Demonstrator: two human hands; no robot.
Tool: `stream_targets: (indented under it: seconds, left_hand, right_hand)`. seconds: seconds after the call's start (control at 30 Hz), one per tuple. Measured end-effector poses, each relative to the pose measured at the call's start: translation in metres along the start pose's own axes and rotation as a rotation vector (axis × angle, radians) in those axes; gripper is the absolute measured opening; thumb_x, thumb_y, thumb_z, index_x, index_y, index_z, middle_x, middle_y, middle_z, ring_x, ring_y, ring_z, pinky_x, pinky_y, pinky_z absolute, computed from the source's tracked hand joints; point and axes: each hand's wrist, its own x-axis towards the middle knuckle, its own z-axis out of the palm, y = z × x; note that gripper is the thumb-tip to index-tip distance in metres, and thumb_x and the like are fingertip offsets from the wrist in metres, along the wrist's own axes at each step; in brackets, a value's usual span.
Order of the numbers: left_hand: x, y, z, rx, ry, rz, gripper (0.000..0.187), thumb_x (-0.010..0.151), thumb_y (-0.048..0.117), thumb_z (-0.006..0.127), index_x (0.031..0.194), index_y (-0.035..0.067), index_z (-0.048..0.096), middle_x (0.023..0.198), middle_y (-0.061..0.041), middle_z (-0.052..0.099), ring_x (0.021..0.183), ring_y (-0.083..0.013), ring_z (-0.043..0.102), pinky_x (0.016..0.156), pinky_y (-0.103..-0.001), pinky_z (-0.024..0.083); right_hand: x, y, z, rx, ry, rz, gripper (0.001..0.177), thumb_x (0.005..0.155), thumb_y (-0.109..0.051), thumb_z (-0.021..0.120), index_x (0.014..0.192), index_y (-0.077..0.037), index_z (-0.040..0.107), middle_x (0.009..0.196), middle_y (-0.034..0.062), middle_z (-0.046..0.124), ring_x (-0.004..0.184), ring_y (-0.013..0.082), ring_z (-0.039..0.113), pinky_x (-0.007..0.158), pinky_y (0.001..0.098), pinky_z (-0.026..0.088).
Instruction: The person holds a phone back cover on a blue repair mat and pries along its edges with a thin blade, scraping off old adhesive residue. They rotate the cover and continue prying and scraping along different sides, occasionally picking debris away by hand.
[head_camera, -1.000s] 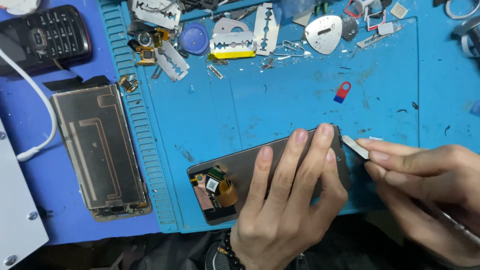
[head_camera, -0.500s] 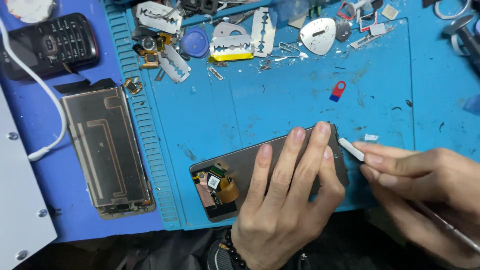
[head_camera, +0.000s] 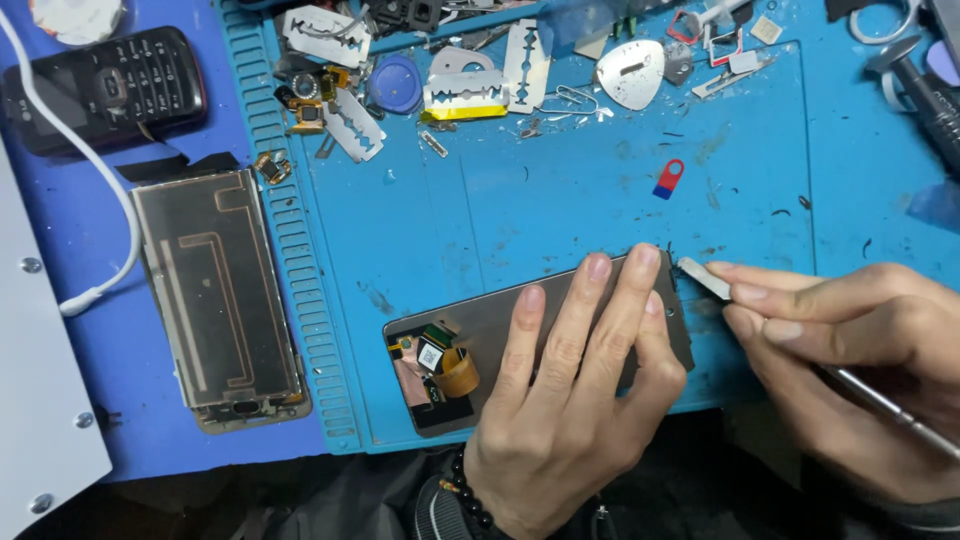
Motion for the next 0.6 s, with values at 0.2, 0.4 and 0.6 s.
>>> stream_targets:
  seconds: [0.2,0.4,0.6]
  left_hand:
    - [-0.002,-0.001,-0.001,0.012,-0.021,0.011,0.012,0.107,0.021,0.080,0.110,0.021,0.069,0.145,0.002,0.067,0.136,-0.0161,0.061,0.117,-0.038,0.043]
    - [0.000,0.000,-0.002,0.004,-0.034,0.029,0.013,0.106,0.019,0.081,0.110,0.019,0.069,0.146,0.000,0.066,0.136,-0.0183,0.062,0.116,-0.040,0.043]
    - [0.000,0.003,-0.002,-0.026,-0.045,0.034,0.013,0.104,0.017,0.081,0.111,0.018,0.070,0.146,-0.002,0.065,0.136,-0.0200,0.061,0.116,-0.041,0.044]
  right_hand:
    - [-0.007,0.007,-0.005,0.004,-0.066,-0.046,0.022,0.085,0.013,0.072,0.084,0.002,0.053,0.096,0.0144,0.067,0.121,0.0369,0.077,0.099,0.0377,0.069]
    - [0.006,-0.006,-0.002,-0.023,-0.060,-0.087,0.024,0.082,0.016,0.074,0.074,0.005,0.055,0.089,0.0176,0.066,0.114,0.0372,0.077,0.096,0.0390,0.068]
    - [0.015,-0.009,-0.007,-0.008,-0.098,-0.139,0.018,0.081,0.015,0.074,0.078,0.005,0.059,0.087,0.0147,0.066,0.109,0.0334,0.079,0.102,0.0418,0.067]
